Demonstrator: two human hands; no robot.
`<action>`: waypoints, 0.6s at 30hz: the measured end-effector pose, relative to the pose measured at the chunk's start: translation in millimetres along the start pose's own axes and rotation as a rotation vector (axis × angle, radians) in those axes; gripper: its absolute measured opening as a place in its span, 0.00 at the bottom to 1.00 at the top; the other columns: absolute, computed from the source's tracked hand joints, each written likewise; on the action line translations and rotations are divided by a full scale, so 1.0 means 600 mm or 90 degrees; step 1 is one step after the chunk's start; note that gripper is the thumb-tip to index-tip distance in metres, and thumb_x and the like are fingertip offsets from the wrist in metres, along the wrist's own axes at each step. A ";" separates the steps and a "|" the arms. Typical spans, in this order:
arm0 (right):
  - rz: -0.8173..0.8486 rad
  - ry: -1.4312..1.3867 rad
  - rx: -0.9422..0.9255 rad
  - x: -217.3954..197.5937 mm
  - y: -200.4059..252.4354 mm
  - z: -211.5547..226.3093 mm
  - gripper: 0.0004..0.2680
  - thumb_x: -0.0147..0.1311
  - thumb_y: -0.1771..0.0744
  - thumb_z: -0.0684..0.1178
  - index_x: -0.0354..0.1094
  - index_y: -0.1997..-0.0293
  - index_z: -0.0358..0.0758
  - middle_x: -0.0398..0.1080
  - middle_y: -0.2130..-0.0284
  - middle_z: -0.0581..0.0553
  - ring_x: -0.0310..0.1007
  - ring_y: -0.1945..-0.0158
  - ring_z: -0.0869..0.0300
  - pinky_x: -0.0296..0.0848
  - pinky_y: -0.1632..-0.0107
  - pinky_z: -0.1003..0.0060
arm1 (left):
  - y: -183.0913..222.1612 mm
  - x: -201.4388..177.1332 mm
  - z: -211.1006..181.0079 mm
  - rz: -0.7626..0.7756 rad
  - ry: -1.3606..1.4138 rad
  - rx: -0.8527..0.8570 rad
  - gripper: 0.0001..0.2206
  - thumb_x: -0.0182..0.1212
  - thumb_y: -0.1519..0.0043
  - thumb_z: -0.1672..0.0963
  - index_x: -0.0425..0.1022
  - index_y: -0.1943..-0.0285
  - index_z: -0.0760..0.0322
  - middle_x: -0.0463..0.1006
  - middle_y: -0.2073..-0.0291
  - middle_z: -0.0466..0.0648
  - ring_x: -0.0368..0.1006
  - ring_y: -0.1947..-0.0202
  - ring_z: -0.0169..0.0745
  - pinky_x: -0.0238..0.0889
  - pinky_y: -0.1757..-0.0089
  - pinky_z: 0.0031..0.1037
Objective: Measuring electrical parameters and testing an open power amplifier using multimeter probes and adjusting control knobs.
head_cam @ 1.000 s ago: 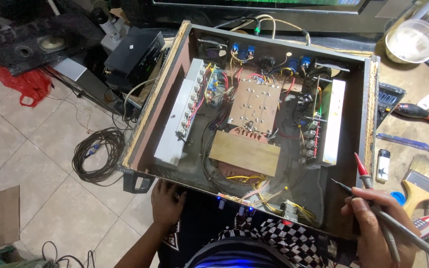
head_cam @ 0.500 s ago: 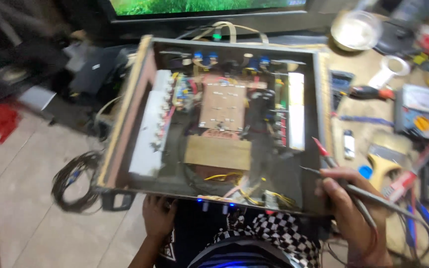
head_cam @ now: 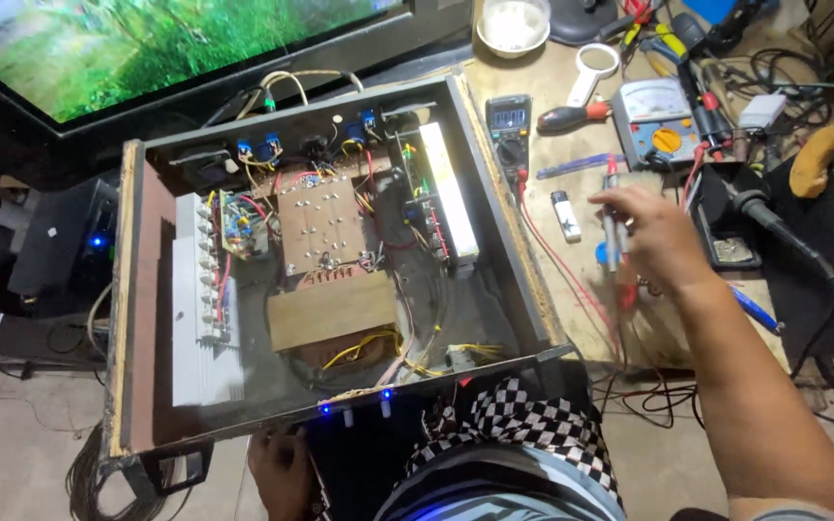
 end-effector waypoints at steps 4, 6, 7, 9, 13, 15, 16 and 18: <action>0.050 0.246 0.016 0.050 -0.030 -0.068 0.20 0.52 0.33 0.43 0.68 0.34 0.63 0.74 0.43 0.50 0.75 0.48 0.50 0.69 0.61 0.53 | 0.028 -0.006 0.054 -0.151 0.118 -0.241 0.16 0.61 0.41 0.54 0.83 0.47 0.65 0.66 0.31 0.57 0.66 0.34 0.48 0.60 0.39 0.34; 0.027 0.217 0.011 0.018 -0.041 0.013 0.17 0.52 0.32 0.45 0.69 0.35 0.59 0.74 0.44 0.50 0.76 0.53 0.50 0.70 0.65 0.53 | 0.040 -0.009 0.091 -0.248 0.094 -0.232 0.13 0.67 0.39 0.54 0.83 0.49 0.64 0.67 0.33 0.58 0.67 0.36 0.51 0.68 0.47 0.41; 0.012 0.191 0.022 0.002 -0.039 0.050 0.15 0.52 0.31 0.48 0.70 0.36 0.55 0.75 0.45 0.51 0.77 0.59 0.50 0.71 0.68 0.52 | 0.053 -0.015 0.109 -0.329 0.062 -0.221 0.11 0.73 0.37 0.54 0.83 0.51 0.64 0.69 0.36 0.60 0.69 0.37 0.55 0.75 0.56 0.47; -0.028 0.119 -0.047 0.006 -0.069 0.079 0.12 0.52 0.30 0.49 0.73 0.39 0.49 0.76 0.52 0.48 0.76 0.58 0.52 0.70 0.67 0.55 | 0.046 -0.031 0.187 -0.335 -0.010 -0.209 0.12 0.69 0.34 0.53 0.83 0.49 0.65 0.72 0.38 0.64 0.69 0.40 0.60 0.71 0.54 0.53; -0.109 -0.049 -0.281 0.005 -0.133 0.197 0.11 0.47 0.25 0.49 0.75 0.50 0.30 0.79 0.59 0.34 0.80 0.65 0.51 0.76 0.68 0.62 | 0.048 -0.078 0.211 -0.403 -0.022 -0.208 0.14 0.64 0.26 0.54 0.83 0.44 0.74 0.74 0.50 0.66 0.72 0.55 0.59 0.69 0.63 0.48; -0.081 -0.035 -0.306 0.025 -0.180 0.241 0.12 0.46 0.25 0.50 0.75 0.52 0.33 0.79 0.61 0.36 0.80 0.65 0.49 0.74 0.68 0.58 | 0.038 -0.132 0.121 -0.435 0.003 -0.224 0.12 0.63 0.26 0.56 0.82 0.43 0.72 0.74 0.50 0.63 0.72 0.55 0.57 0.67 0.60 0.46; -0.056 -0.020 -0.327 0.036 -0.203 0.267 0.13 0.45 0.25 0.52 0.75 0.54 0.35 0.78 0.63 0.37 0.79 0.65 0.47 0.71 0.69 0.54 | 0.034 -0.163 0.076 -0.463 0.029 -0.237 0.10 0.63 0.26 0.57 0.80 0.42 0.70 0.74 0.51 0.60 0.72 0.55 0.54 0.65 0.56 0.43; 0.003 -0.025 -0.313 0.063 -0.236 0.305 0.13 0.45 0.26 0.53 0.76 0.52 0.36 0.78 0.59 0.37 0.77 0.60 0.45 0.72 0.63 0.51 | 0.011 -0.201 0.069 -0.507 0.069 -0.163 0.09 0.63 0.25 0.59 0.79 0.42 0.73 0.75 0.51 0.59 0.72 0.53 0.52 0.65 0.53 0.38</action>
Point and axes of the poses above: each hand's wrist, its own y-axis away from the middle knuckle, its own x-axis out of the palm, z = x × y, the point moved 3 cm from there along -y, towards the middle knuckle
